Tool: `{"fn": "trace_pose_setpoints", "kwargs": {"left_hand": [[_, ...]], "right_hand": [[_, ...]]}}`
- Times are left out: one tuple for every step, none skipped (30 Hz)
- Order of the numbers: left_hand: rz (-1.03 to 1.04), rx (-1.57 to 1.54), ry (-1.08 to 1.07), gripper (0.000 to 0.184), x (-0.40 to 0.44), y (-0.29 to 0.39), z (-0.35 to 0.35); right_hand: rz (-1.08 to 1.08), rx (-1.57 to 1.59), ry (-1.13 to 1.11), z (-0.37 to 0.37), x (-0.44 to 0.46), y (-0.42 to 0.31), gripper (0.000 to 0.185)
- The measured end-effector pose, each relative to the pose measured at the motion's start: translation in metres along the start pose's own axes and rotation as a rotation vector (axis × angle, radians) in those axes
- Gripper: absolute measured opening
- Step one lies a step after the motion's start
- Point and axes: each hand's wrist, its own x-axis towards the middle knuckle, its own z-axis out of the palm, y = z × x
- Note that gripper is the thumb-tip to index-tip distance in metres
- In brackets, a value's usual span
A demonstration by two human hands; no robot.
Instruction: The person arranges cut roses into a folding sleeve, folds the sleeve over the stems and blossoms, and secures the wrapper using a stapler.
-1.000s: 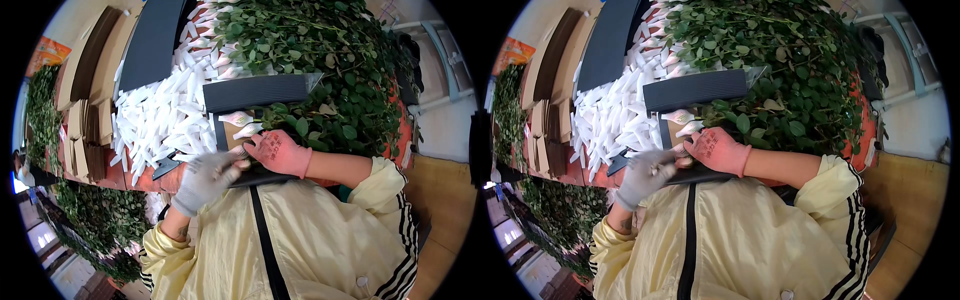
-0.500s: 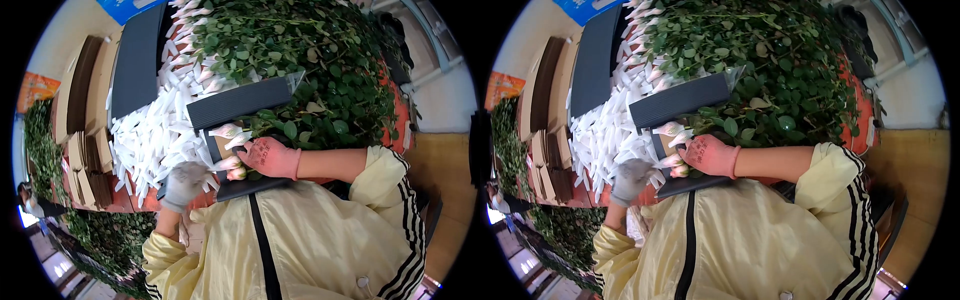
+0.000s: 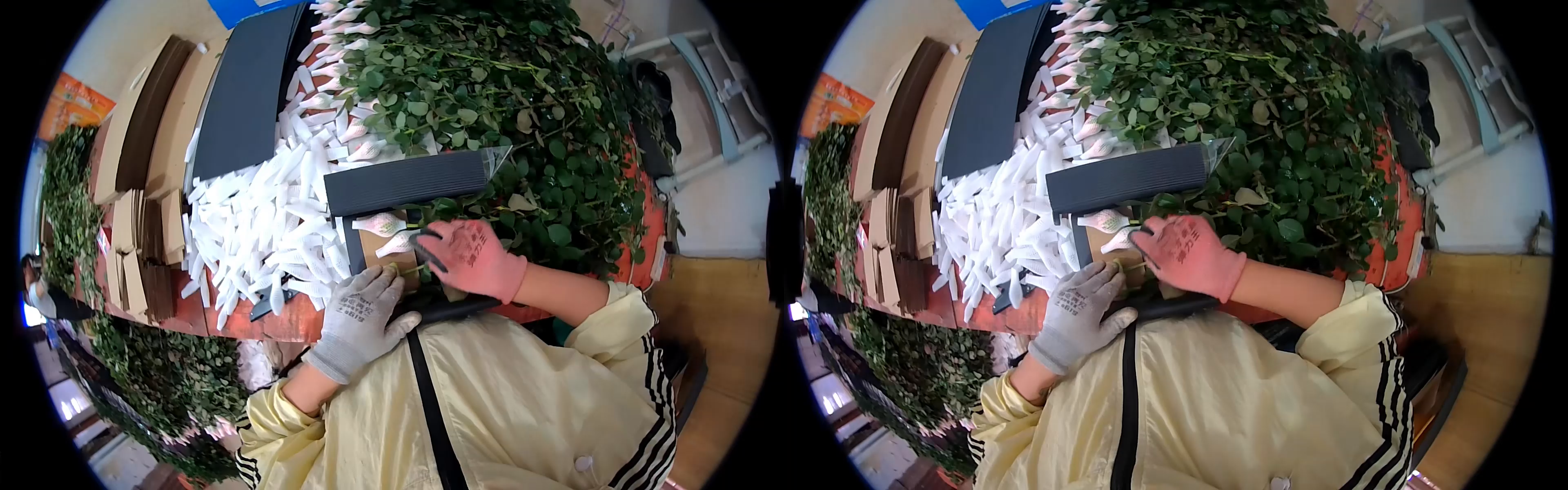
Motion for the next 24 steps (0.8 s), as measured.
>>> {"fn": "trace_pose_setpoints", "kwargs": {"left_hand": [[-0.013,-0.008,0.005,0.061,-0.001,0.002,0.000],[-0.011,-0.006,0.001,0.059,0.000,0.003,-0.002],[-0.006,0.001,0.001,0.057,0.000,0.003,-0.004],[-0.014,0.003,0.008,0.057,-0.001,0.002,-0.003],[-0.012,0.012,0.014,0.055,-0.002,0.003,-0.001],[-0.010,0.020,0.019,0.053,-0.003,0.003,0.001],[-0.019,0.018,0.025,0.053,-0.003,0.004,0.001],[-0.022,0.013,0.020,0.052,-0.002,0.005,0.001],[-0.020,0.009,0.014,0.050,-0.002,0.004,0.001],[-0.020,0.009,0.017,0.050,-0.003,0.003,0.002],[-0.020,0.011,0.020,0.049,-0.003,0.002,0.004],[-0.019,0.013,0.024,0.049,-0.004,0.002,0.005],[-0.019,0.012,0.032,0.049,-0.004,0.001,0.006],[-0.016,0.038,0.013,0.049,-0.004,0.001,0.006],[-0.015,0.062,-0.007,0.049,-0.005,0.001,0.006],[-0.020,0.059,0.002,0.049,-0.005,0.001,0.006],[-0.019,0.046,-0.009,0.050,-0.005,0.001,0.004],[-0.016,0.034,-0.021,0.050,-0.004,0.002,0.004],[-0.016,0.030,-0.017,0.050,-0.005,0.002,0.005],[-0.016,0.027,-0.011,0.050,-0.005,0.001,0.006],[-0.015,0.024,-0.003,0.050,-0.004,0.001,0.007],[-0.015,0.022,0.005,0.050,-0.004,0.002,0.006],[-0.016,0.013,-0.006,0.049,-0.004,0.002,0.004],[-0.020,0.005,-0.017,0.048,-0.003,0.002,0.003]], "right_hand": [[-0.006,-0.147,0.161,0.010,-0.005,0.005,0.041],[-0.007,-0.291,0.325,0.015,-0.009,0.006,0.040],[-0.014,-0.289,0.323,0.012,-0.006,0.002,0.040],[0.052,-0.260,0.082,0.004,0.001,-0.004,0.041],[0.118,-0.230,-0.160,0.000,0.006,-0.008,0.042],[0.008,-0.305,0.016,0.004,0.001,-0.006,0.042],[-0.003,-0.307,0.014,0.007,0.004,-0.004,0.042],[-0.011,-0.324,-0.023,0.007,0.008,-0.002,0.043],[-0.014,-0.344,-0.058,0.007,0.011,-0.001,0.043],[-0.016,-0.347,-0.058,0.006,0.016,0.000,0.043],[0.052,-0.360,-0.067,0.004,0.023,0.000,0.046],[0.120,-0.374,-0.076,0.001,0.029,-0.002,0.048],[0.117,-0.382,-0.076,-0.005,0.034,-0.006,0.048],[0.186,-0.300,-0.214,-0.015,0.038,-0.010,0.051],[0.253,-0.217,-0.354,-0.021,0.041,-0.013,0.055],[0.246,-0.225,-0.356,-0.022,0.042,-0.012,0.055],[0.214,-0.189,-0.345,-0.023,0.041,-0.009,0.057],[0.185,-0.151,-0.333,-0.024,0.039,-0.006,0.059],[0.184,-0.156,-0.336,-0.019,0.035,-0.002,0.059],[0.159,-0.208,-0.238,-0.010,0.031,0.002,0.060],[0.133,-0.262,-0.138,-0.007,0.028,0.004,0.061],[0.131,-0.269,-0.139,-0.008,0.026,0.003,0.061],[0.154,-0.286,-0.076,-0.009,0.024,0.000,0.059],[0.173,-0.301,-0.011,-0.010,0.023,-0.002,0.056]]}}
